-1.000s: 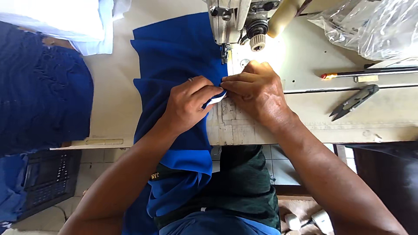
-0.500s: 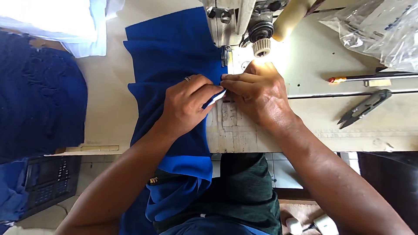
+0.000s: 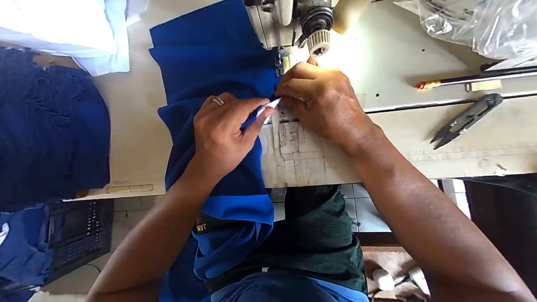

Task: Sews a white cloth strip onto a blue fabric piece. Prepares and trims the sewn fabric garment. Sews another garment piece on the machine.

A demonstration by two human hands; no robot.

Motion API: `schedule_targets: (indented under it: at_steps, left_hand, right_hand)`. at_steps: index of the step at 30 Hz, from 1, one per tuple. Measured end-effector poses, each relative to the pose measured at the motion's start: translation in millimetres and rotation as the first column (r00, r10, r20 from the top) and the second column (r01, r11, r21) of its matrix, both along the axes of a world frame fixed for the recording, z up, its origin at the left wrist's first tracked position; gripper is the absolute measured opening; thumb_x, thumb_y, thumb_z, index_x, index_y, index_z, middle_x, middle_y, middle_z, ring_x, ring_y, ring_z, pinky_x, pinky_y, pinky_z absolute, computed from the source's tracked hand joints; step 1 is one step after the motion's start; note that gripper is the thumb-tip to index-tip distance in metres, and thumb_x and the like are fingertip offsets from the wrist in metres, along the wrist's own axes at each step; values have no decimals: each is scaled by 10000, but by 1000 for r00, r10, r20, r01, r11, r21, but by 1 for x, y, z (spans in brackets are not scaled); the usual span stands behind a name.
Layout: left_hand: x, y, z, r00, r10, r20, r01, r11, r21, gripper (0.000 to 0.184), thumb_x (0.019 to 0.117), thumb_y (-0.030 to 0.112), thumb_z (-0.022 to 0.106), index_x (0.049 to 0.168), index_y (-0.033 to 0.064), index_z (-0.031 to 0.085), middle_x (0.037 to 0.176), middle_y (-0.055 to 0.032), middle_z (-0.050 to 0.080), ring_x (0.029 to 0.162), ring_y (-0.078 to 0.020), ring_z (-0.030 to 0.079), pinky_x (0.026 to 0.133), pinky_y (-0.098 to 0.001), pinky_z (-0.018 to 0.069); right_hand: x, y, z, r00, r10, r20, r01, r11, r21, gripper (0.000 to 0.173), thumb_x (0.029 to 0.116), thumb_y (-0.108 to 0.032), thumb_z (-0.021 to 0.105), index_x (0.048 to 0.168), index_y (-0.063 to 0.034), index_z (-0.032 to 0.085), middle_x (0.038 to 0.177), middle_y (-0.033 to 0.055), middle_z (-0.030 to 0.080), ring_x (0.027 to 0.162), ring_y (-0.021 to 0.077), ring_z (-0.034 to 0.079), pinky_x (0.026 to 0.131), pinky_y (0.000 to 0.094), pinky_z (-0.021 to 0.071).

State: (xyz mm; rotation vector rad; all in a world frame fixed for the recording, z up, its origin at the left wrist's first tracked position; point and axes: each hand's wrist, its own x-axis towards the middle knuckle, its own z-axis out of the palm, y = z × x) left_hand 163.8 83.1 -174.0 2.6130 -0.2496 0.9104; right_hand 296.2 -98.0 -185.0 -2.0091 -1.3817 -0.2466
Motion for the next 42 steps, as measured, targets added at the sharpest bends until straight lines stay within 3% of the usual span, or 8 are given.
schedule_targets:
  at_steps: [3, 6, 9, 14, 23, 30, 42]
  left_hand:
    - [0, 2, 1, 1000, -14, -8, 14, 999, -41, 175, 972, 163, 729, 1061, 21, 782, 887, -124, 747, 803, -185, 673, 763, -311, 506]
    - [1, 2, 0, 997, -71, -29, 67, 992, -103, 157, 948, 142, 752, 1039, 16, 775, 984, -118, 756, 962, -195, 682, 878, -312, 514]
    - [0, 3, 0, 993, -95, -64, 86, 987, -138, 193, 923, 174, 785, 1042, 23, 767, 1024, -110, 747, 1022, -198, 672, 918, -318, 513]
    - [1, 2, 0, 998, -61, -29, 57, 992, -116, 148, 929, 122, 764, 1032, 16, 773, 990, -116, 747, 978, -188, 677, 883, -299, 519]
    - [-2, 0, 0, 989, -148, 17, 149, 989, -21, 167, 909, 53, 742, 1067, 14, 778, 1025, -124, 748, 1003, -216, 667, 892, -326, 512]
    - [-3, -1, -2, 978, -207, -18, 208, 975, 76, 180, 912, 42, 714, 1079, 34, 782, 1020, -132, 738, 980, -263, 659, 841, -389, 491]
    - [14, 0, -1, 985, -171, -14, 171, 975, 144, 181, 935, 63, 698, 1096, 62, 782, 1010, -126, 737, 955, -280, 652, 827, -395, 477]
  right_hand:
    - [1, 0, 2, 1000, 25, -11, -25, 999, -26, 203, 1017, -224, 603, 1031, -126, 781, 1056, 56, 732, 980, 259, 638, 826, 408, 466]
    - [0, -2, 2, 1000, 26, -12, -26, 999, -21, 192, 1006, -234, 621, 1020, -142, 789, 1042, 40, 740, 956, 243, 637, 816, 402, 459]
    - [1, -1, 1, 1000, 18, 12, -18, 1000, 1, 178, 993, -207, 630, 999, -143, 796, 1020, 33, 750, 928, 235, 643, 795, 399, 449]
    - [2, -1, 1, 999, 14, 29, -14, 1000, 18, 164, 989, -215, 645, 978, -144, 793, 1011, 28, 756, 937, 226, 656, 797, 399, 451]
    - [-9, -5, 1, 998, -2, 64, -4, 995, 97, 178, 981, -145, 637, 997, -150, 814, 997, 25, 772, 918, 215, 661, 816, 383, 459]
    - [-17, -12, 2, 992, -19, 124, 15, 999, 29, 185, 977, -140, 638, 978, -159, 822, 1039, 6, 787, 863, 206, 648, 770, 386, 415]
    - [-9, -7, -1, 983, -104, 153, 102, 995, 17, 217, 994, -138, 603, 1008, -173, 816, 1028, -2, 789, 873, 212, 657, 814, 401, 418]
